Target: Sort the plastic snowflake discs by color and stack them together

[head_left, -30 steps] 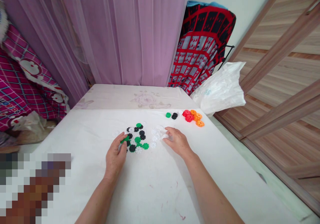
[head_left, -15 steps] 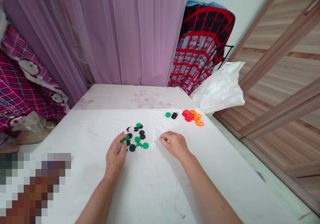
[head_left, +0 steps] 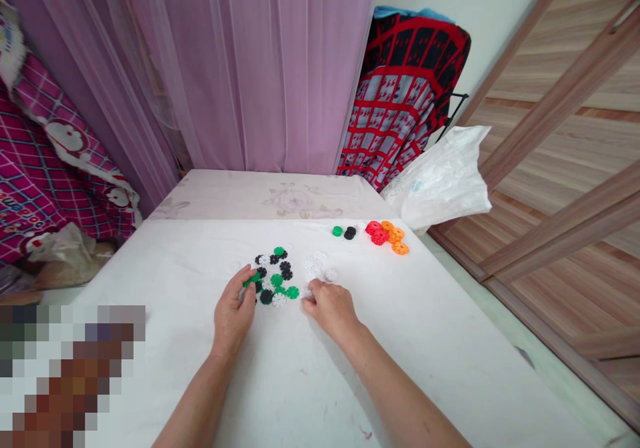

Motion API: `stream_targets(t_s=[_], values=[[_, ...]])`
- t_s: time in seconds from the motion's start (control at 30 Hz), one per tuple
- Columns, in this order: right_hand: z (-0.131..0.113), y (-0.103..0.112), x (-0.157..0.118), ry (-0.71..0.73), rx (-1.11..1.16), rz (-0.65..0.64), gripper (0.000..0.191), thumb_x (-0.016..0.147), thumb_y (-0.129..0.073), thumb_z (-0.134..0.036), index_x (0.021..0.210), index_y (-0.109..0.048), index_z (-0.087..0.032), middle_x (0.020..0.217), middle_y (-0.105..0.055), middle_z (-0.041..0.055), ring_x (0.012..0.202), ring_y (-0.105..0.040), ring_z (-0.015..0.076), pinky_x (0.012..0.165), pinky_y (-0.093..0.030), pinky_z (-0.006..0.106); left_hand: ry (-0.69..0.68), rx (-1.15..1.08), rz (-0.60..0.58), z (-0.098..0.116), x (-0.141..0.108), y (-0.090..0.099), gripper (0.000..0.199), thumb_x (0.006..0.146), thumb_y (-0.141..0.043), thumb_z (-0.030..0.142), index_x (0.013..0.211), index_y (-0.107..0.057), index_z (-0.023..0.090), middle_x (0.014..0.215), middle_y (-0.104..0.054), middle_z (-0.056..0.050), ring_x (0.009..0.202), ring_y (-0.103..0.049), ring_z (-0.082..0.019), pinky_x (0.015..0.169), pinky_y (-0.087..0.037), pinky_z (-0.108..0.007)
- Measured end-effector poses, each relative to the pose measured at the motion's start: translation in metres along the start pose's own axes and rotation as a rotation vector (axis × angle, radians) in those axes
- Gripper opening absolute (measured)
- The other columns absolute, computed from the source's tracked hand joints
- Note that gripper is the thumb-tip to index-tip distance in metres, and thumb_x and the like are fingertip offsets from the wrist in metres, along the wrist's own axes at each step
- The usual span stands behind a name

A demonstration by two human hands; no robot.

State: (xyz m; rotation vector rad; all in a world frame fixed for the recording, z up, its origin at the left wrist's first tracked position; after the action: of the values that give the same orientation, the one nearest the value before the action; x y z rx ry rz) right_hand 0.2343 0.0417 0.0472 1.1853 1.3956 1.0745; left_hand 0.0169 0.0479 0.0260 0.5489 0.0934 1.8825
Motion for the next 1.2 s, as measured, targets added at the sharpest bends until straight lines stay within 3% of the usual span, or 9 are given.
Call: stream_targets(t_s=[0.17, 0.33, 0.5, 0.8, 0.97, 1.1, 1.2], values=[[0.013, 0.007, 0.003, -0.013, 0.150, -0.034, 0.026, 0.080, -0.060, -0.034, 0.103, -0.068, -0.026, 0.088, -0.075, 0.0004, 0.087, -0.068, 0.0191, 0.071, -0.041, 0.026, 0.016, -0.003, 0.004, 0.001, -0.001, 0.001, 0.030, 0.085, -0.051, 0.036, 0.106, -0.069, 0.023, 0.130, -0.064, -0.006, 0.123, -0.058, -0.022, 0.109, -0.043, -0.041], [0.060, 0.037, 0.011, -0.152, 0.176, 0.082, 0.028, 0.084, -0.058, -0.037, 0.107, -0.067, -0.025, 0.089, -0.074, 0.0002, 0.087, -0.067, 0.0189, 0.069, -0.040, 0.027, 0.027, 0.003, 0.005, 0.001, -0.001, 0.001, 0.031, 0.085, -0.051, 0.036, 0.107, -0.069, 0.024, 0.131, -0.064, -0.006, 0.124, -0.058, -0.022, 0.110, -0.042, -0.041], [0.083, 0.037, 0.016, -0.211, 0.162, 0.082, 0.026, 0.084, -0.058, -0.038, 0.106, -0.067, -0.026, 0.090, -0.075, -0.0001, 0.087, -0.067, 0.0192, 0.067, -0.038, 0.027, 0.004, 0.011, -0.001, 0.002, 0.000, 0.001, 0.031, 0.085, -0.050, 0.035, 0.107, -0.069, 0.024, 0.130, -0.065, -0.006, 0.123, -0.058, -0.022, 0.110, -0.041, -0.041], [0.073, 0.026, 0.021, -0.165, 0.101, 0.070, 0.026, 0.085, -0.055, -0.036, 0.106, -0.067, -0.026, 0.085, -0.074, 0.0005, 0.088, -0.067, 0.0204, 0.066, -0.037, 0.027, -0.012, 0.017, 0.004, 0.003, 0.000, 0.002, 0.030, 0.085, -0.051, 0.035, 0.106, -0.069, 0.024, 0.128, -0.065, -0.006, 0.122, -0.059, -0.022, 0.109, -0.043, -0.040], [0.070, 0.035, 0.016, -0.138, 0.106, 0.147, 0.029, 0.087, -0.055, -0.036, 0.113, -0.065, -0.026, 0.089, -0.073, 0.0014, 0.086, -0.065, 0.0191, 0.071, -0.040, 0.028, 0.004, 0.010, 0.009, 0.003, 0.000, 0.002, 0.030, 0.085, -0.051, 0.035, 0.105, -0.069, 0.023, 0.129, -0.065, -0.007, 0.122, -0.059, -0.022, 0.109, -0.042, -0.041], [0.045, 0.045, 0.011, 0.073, 0.033, 0.313, 0.019, 0.088, -0.057, -0.032, 0.100, -0.071, -0.025, 0.119, -0.067, 0.0062, 0.114, -0.055, 0.0238, 0.093, -0.038, 0.037, 0.014, 0.000, 0.005, 0.002, 0.000, 0.000, 0.030, 0.085, -0.051, 0.035, 0.105, -0.069, 0.024, 0.129, -0.065, -0.006, 0.123, -0.058, -0.022, 0.109, -0.042, -0.041], [0.024, 0.035, 0.009, 0.193, -0.036, 0.328, 0.017, 0.088, -0.058, -0.030, 0.094, -0.073, -0.023, 0.134, -0.059, 0.0081, 0.135, -0.038, 0.0303, 0.110, -0.023, 0.052, 0.022, -0.011, 0.008, 0.001, 0.000, 0.000, 0.030, 0.085, -0.052, 0.036, 0.105, -0.069, 0.024, 0.130, -0.065, -0.007, 0.123, -0.058, -0.022, 0.109, -0.043, -0.042]])
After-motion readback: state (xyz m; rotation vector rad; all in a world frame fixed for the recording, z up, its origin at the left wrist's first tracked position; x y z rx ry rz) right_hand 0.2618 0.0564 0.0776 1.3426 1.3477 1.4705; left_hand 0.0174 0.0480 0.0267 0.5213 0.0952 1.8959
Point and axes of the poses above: each hand's wrist, its own x-axis towards the middle knuckle, its own y-axis out of the back of the hand, z = x × y, the point moved 8 cm from there along x, towards the middle knuckle
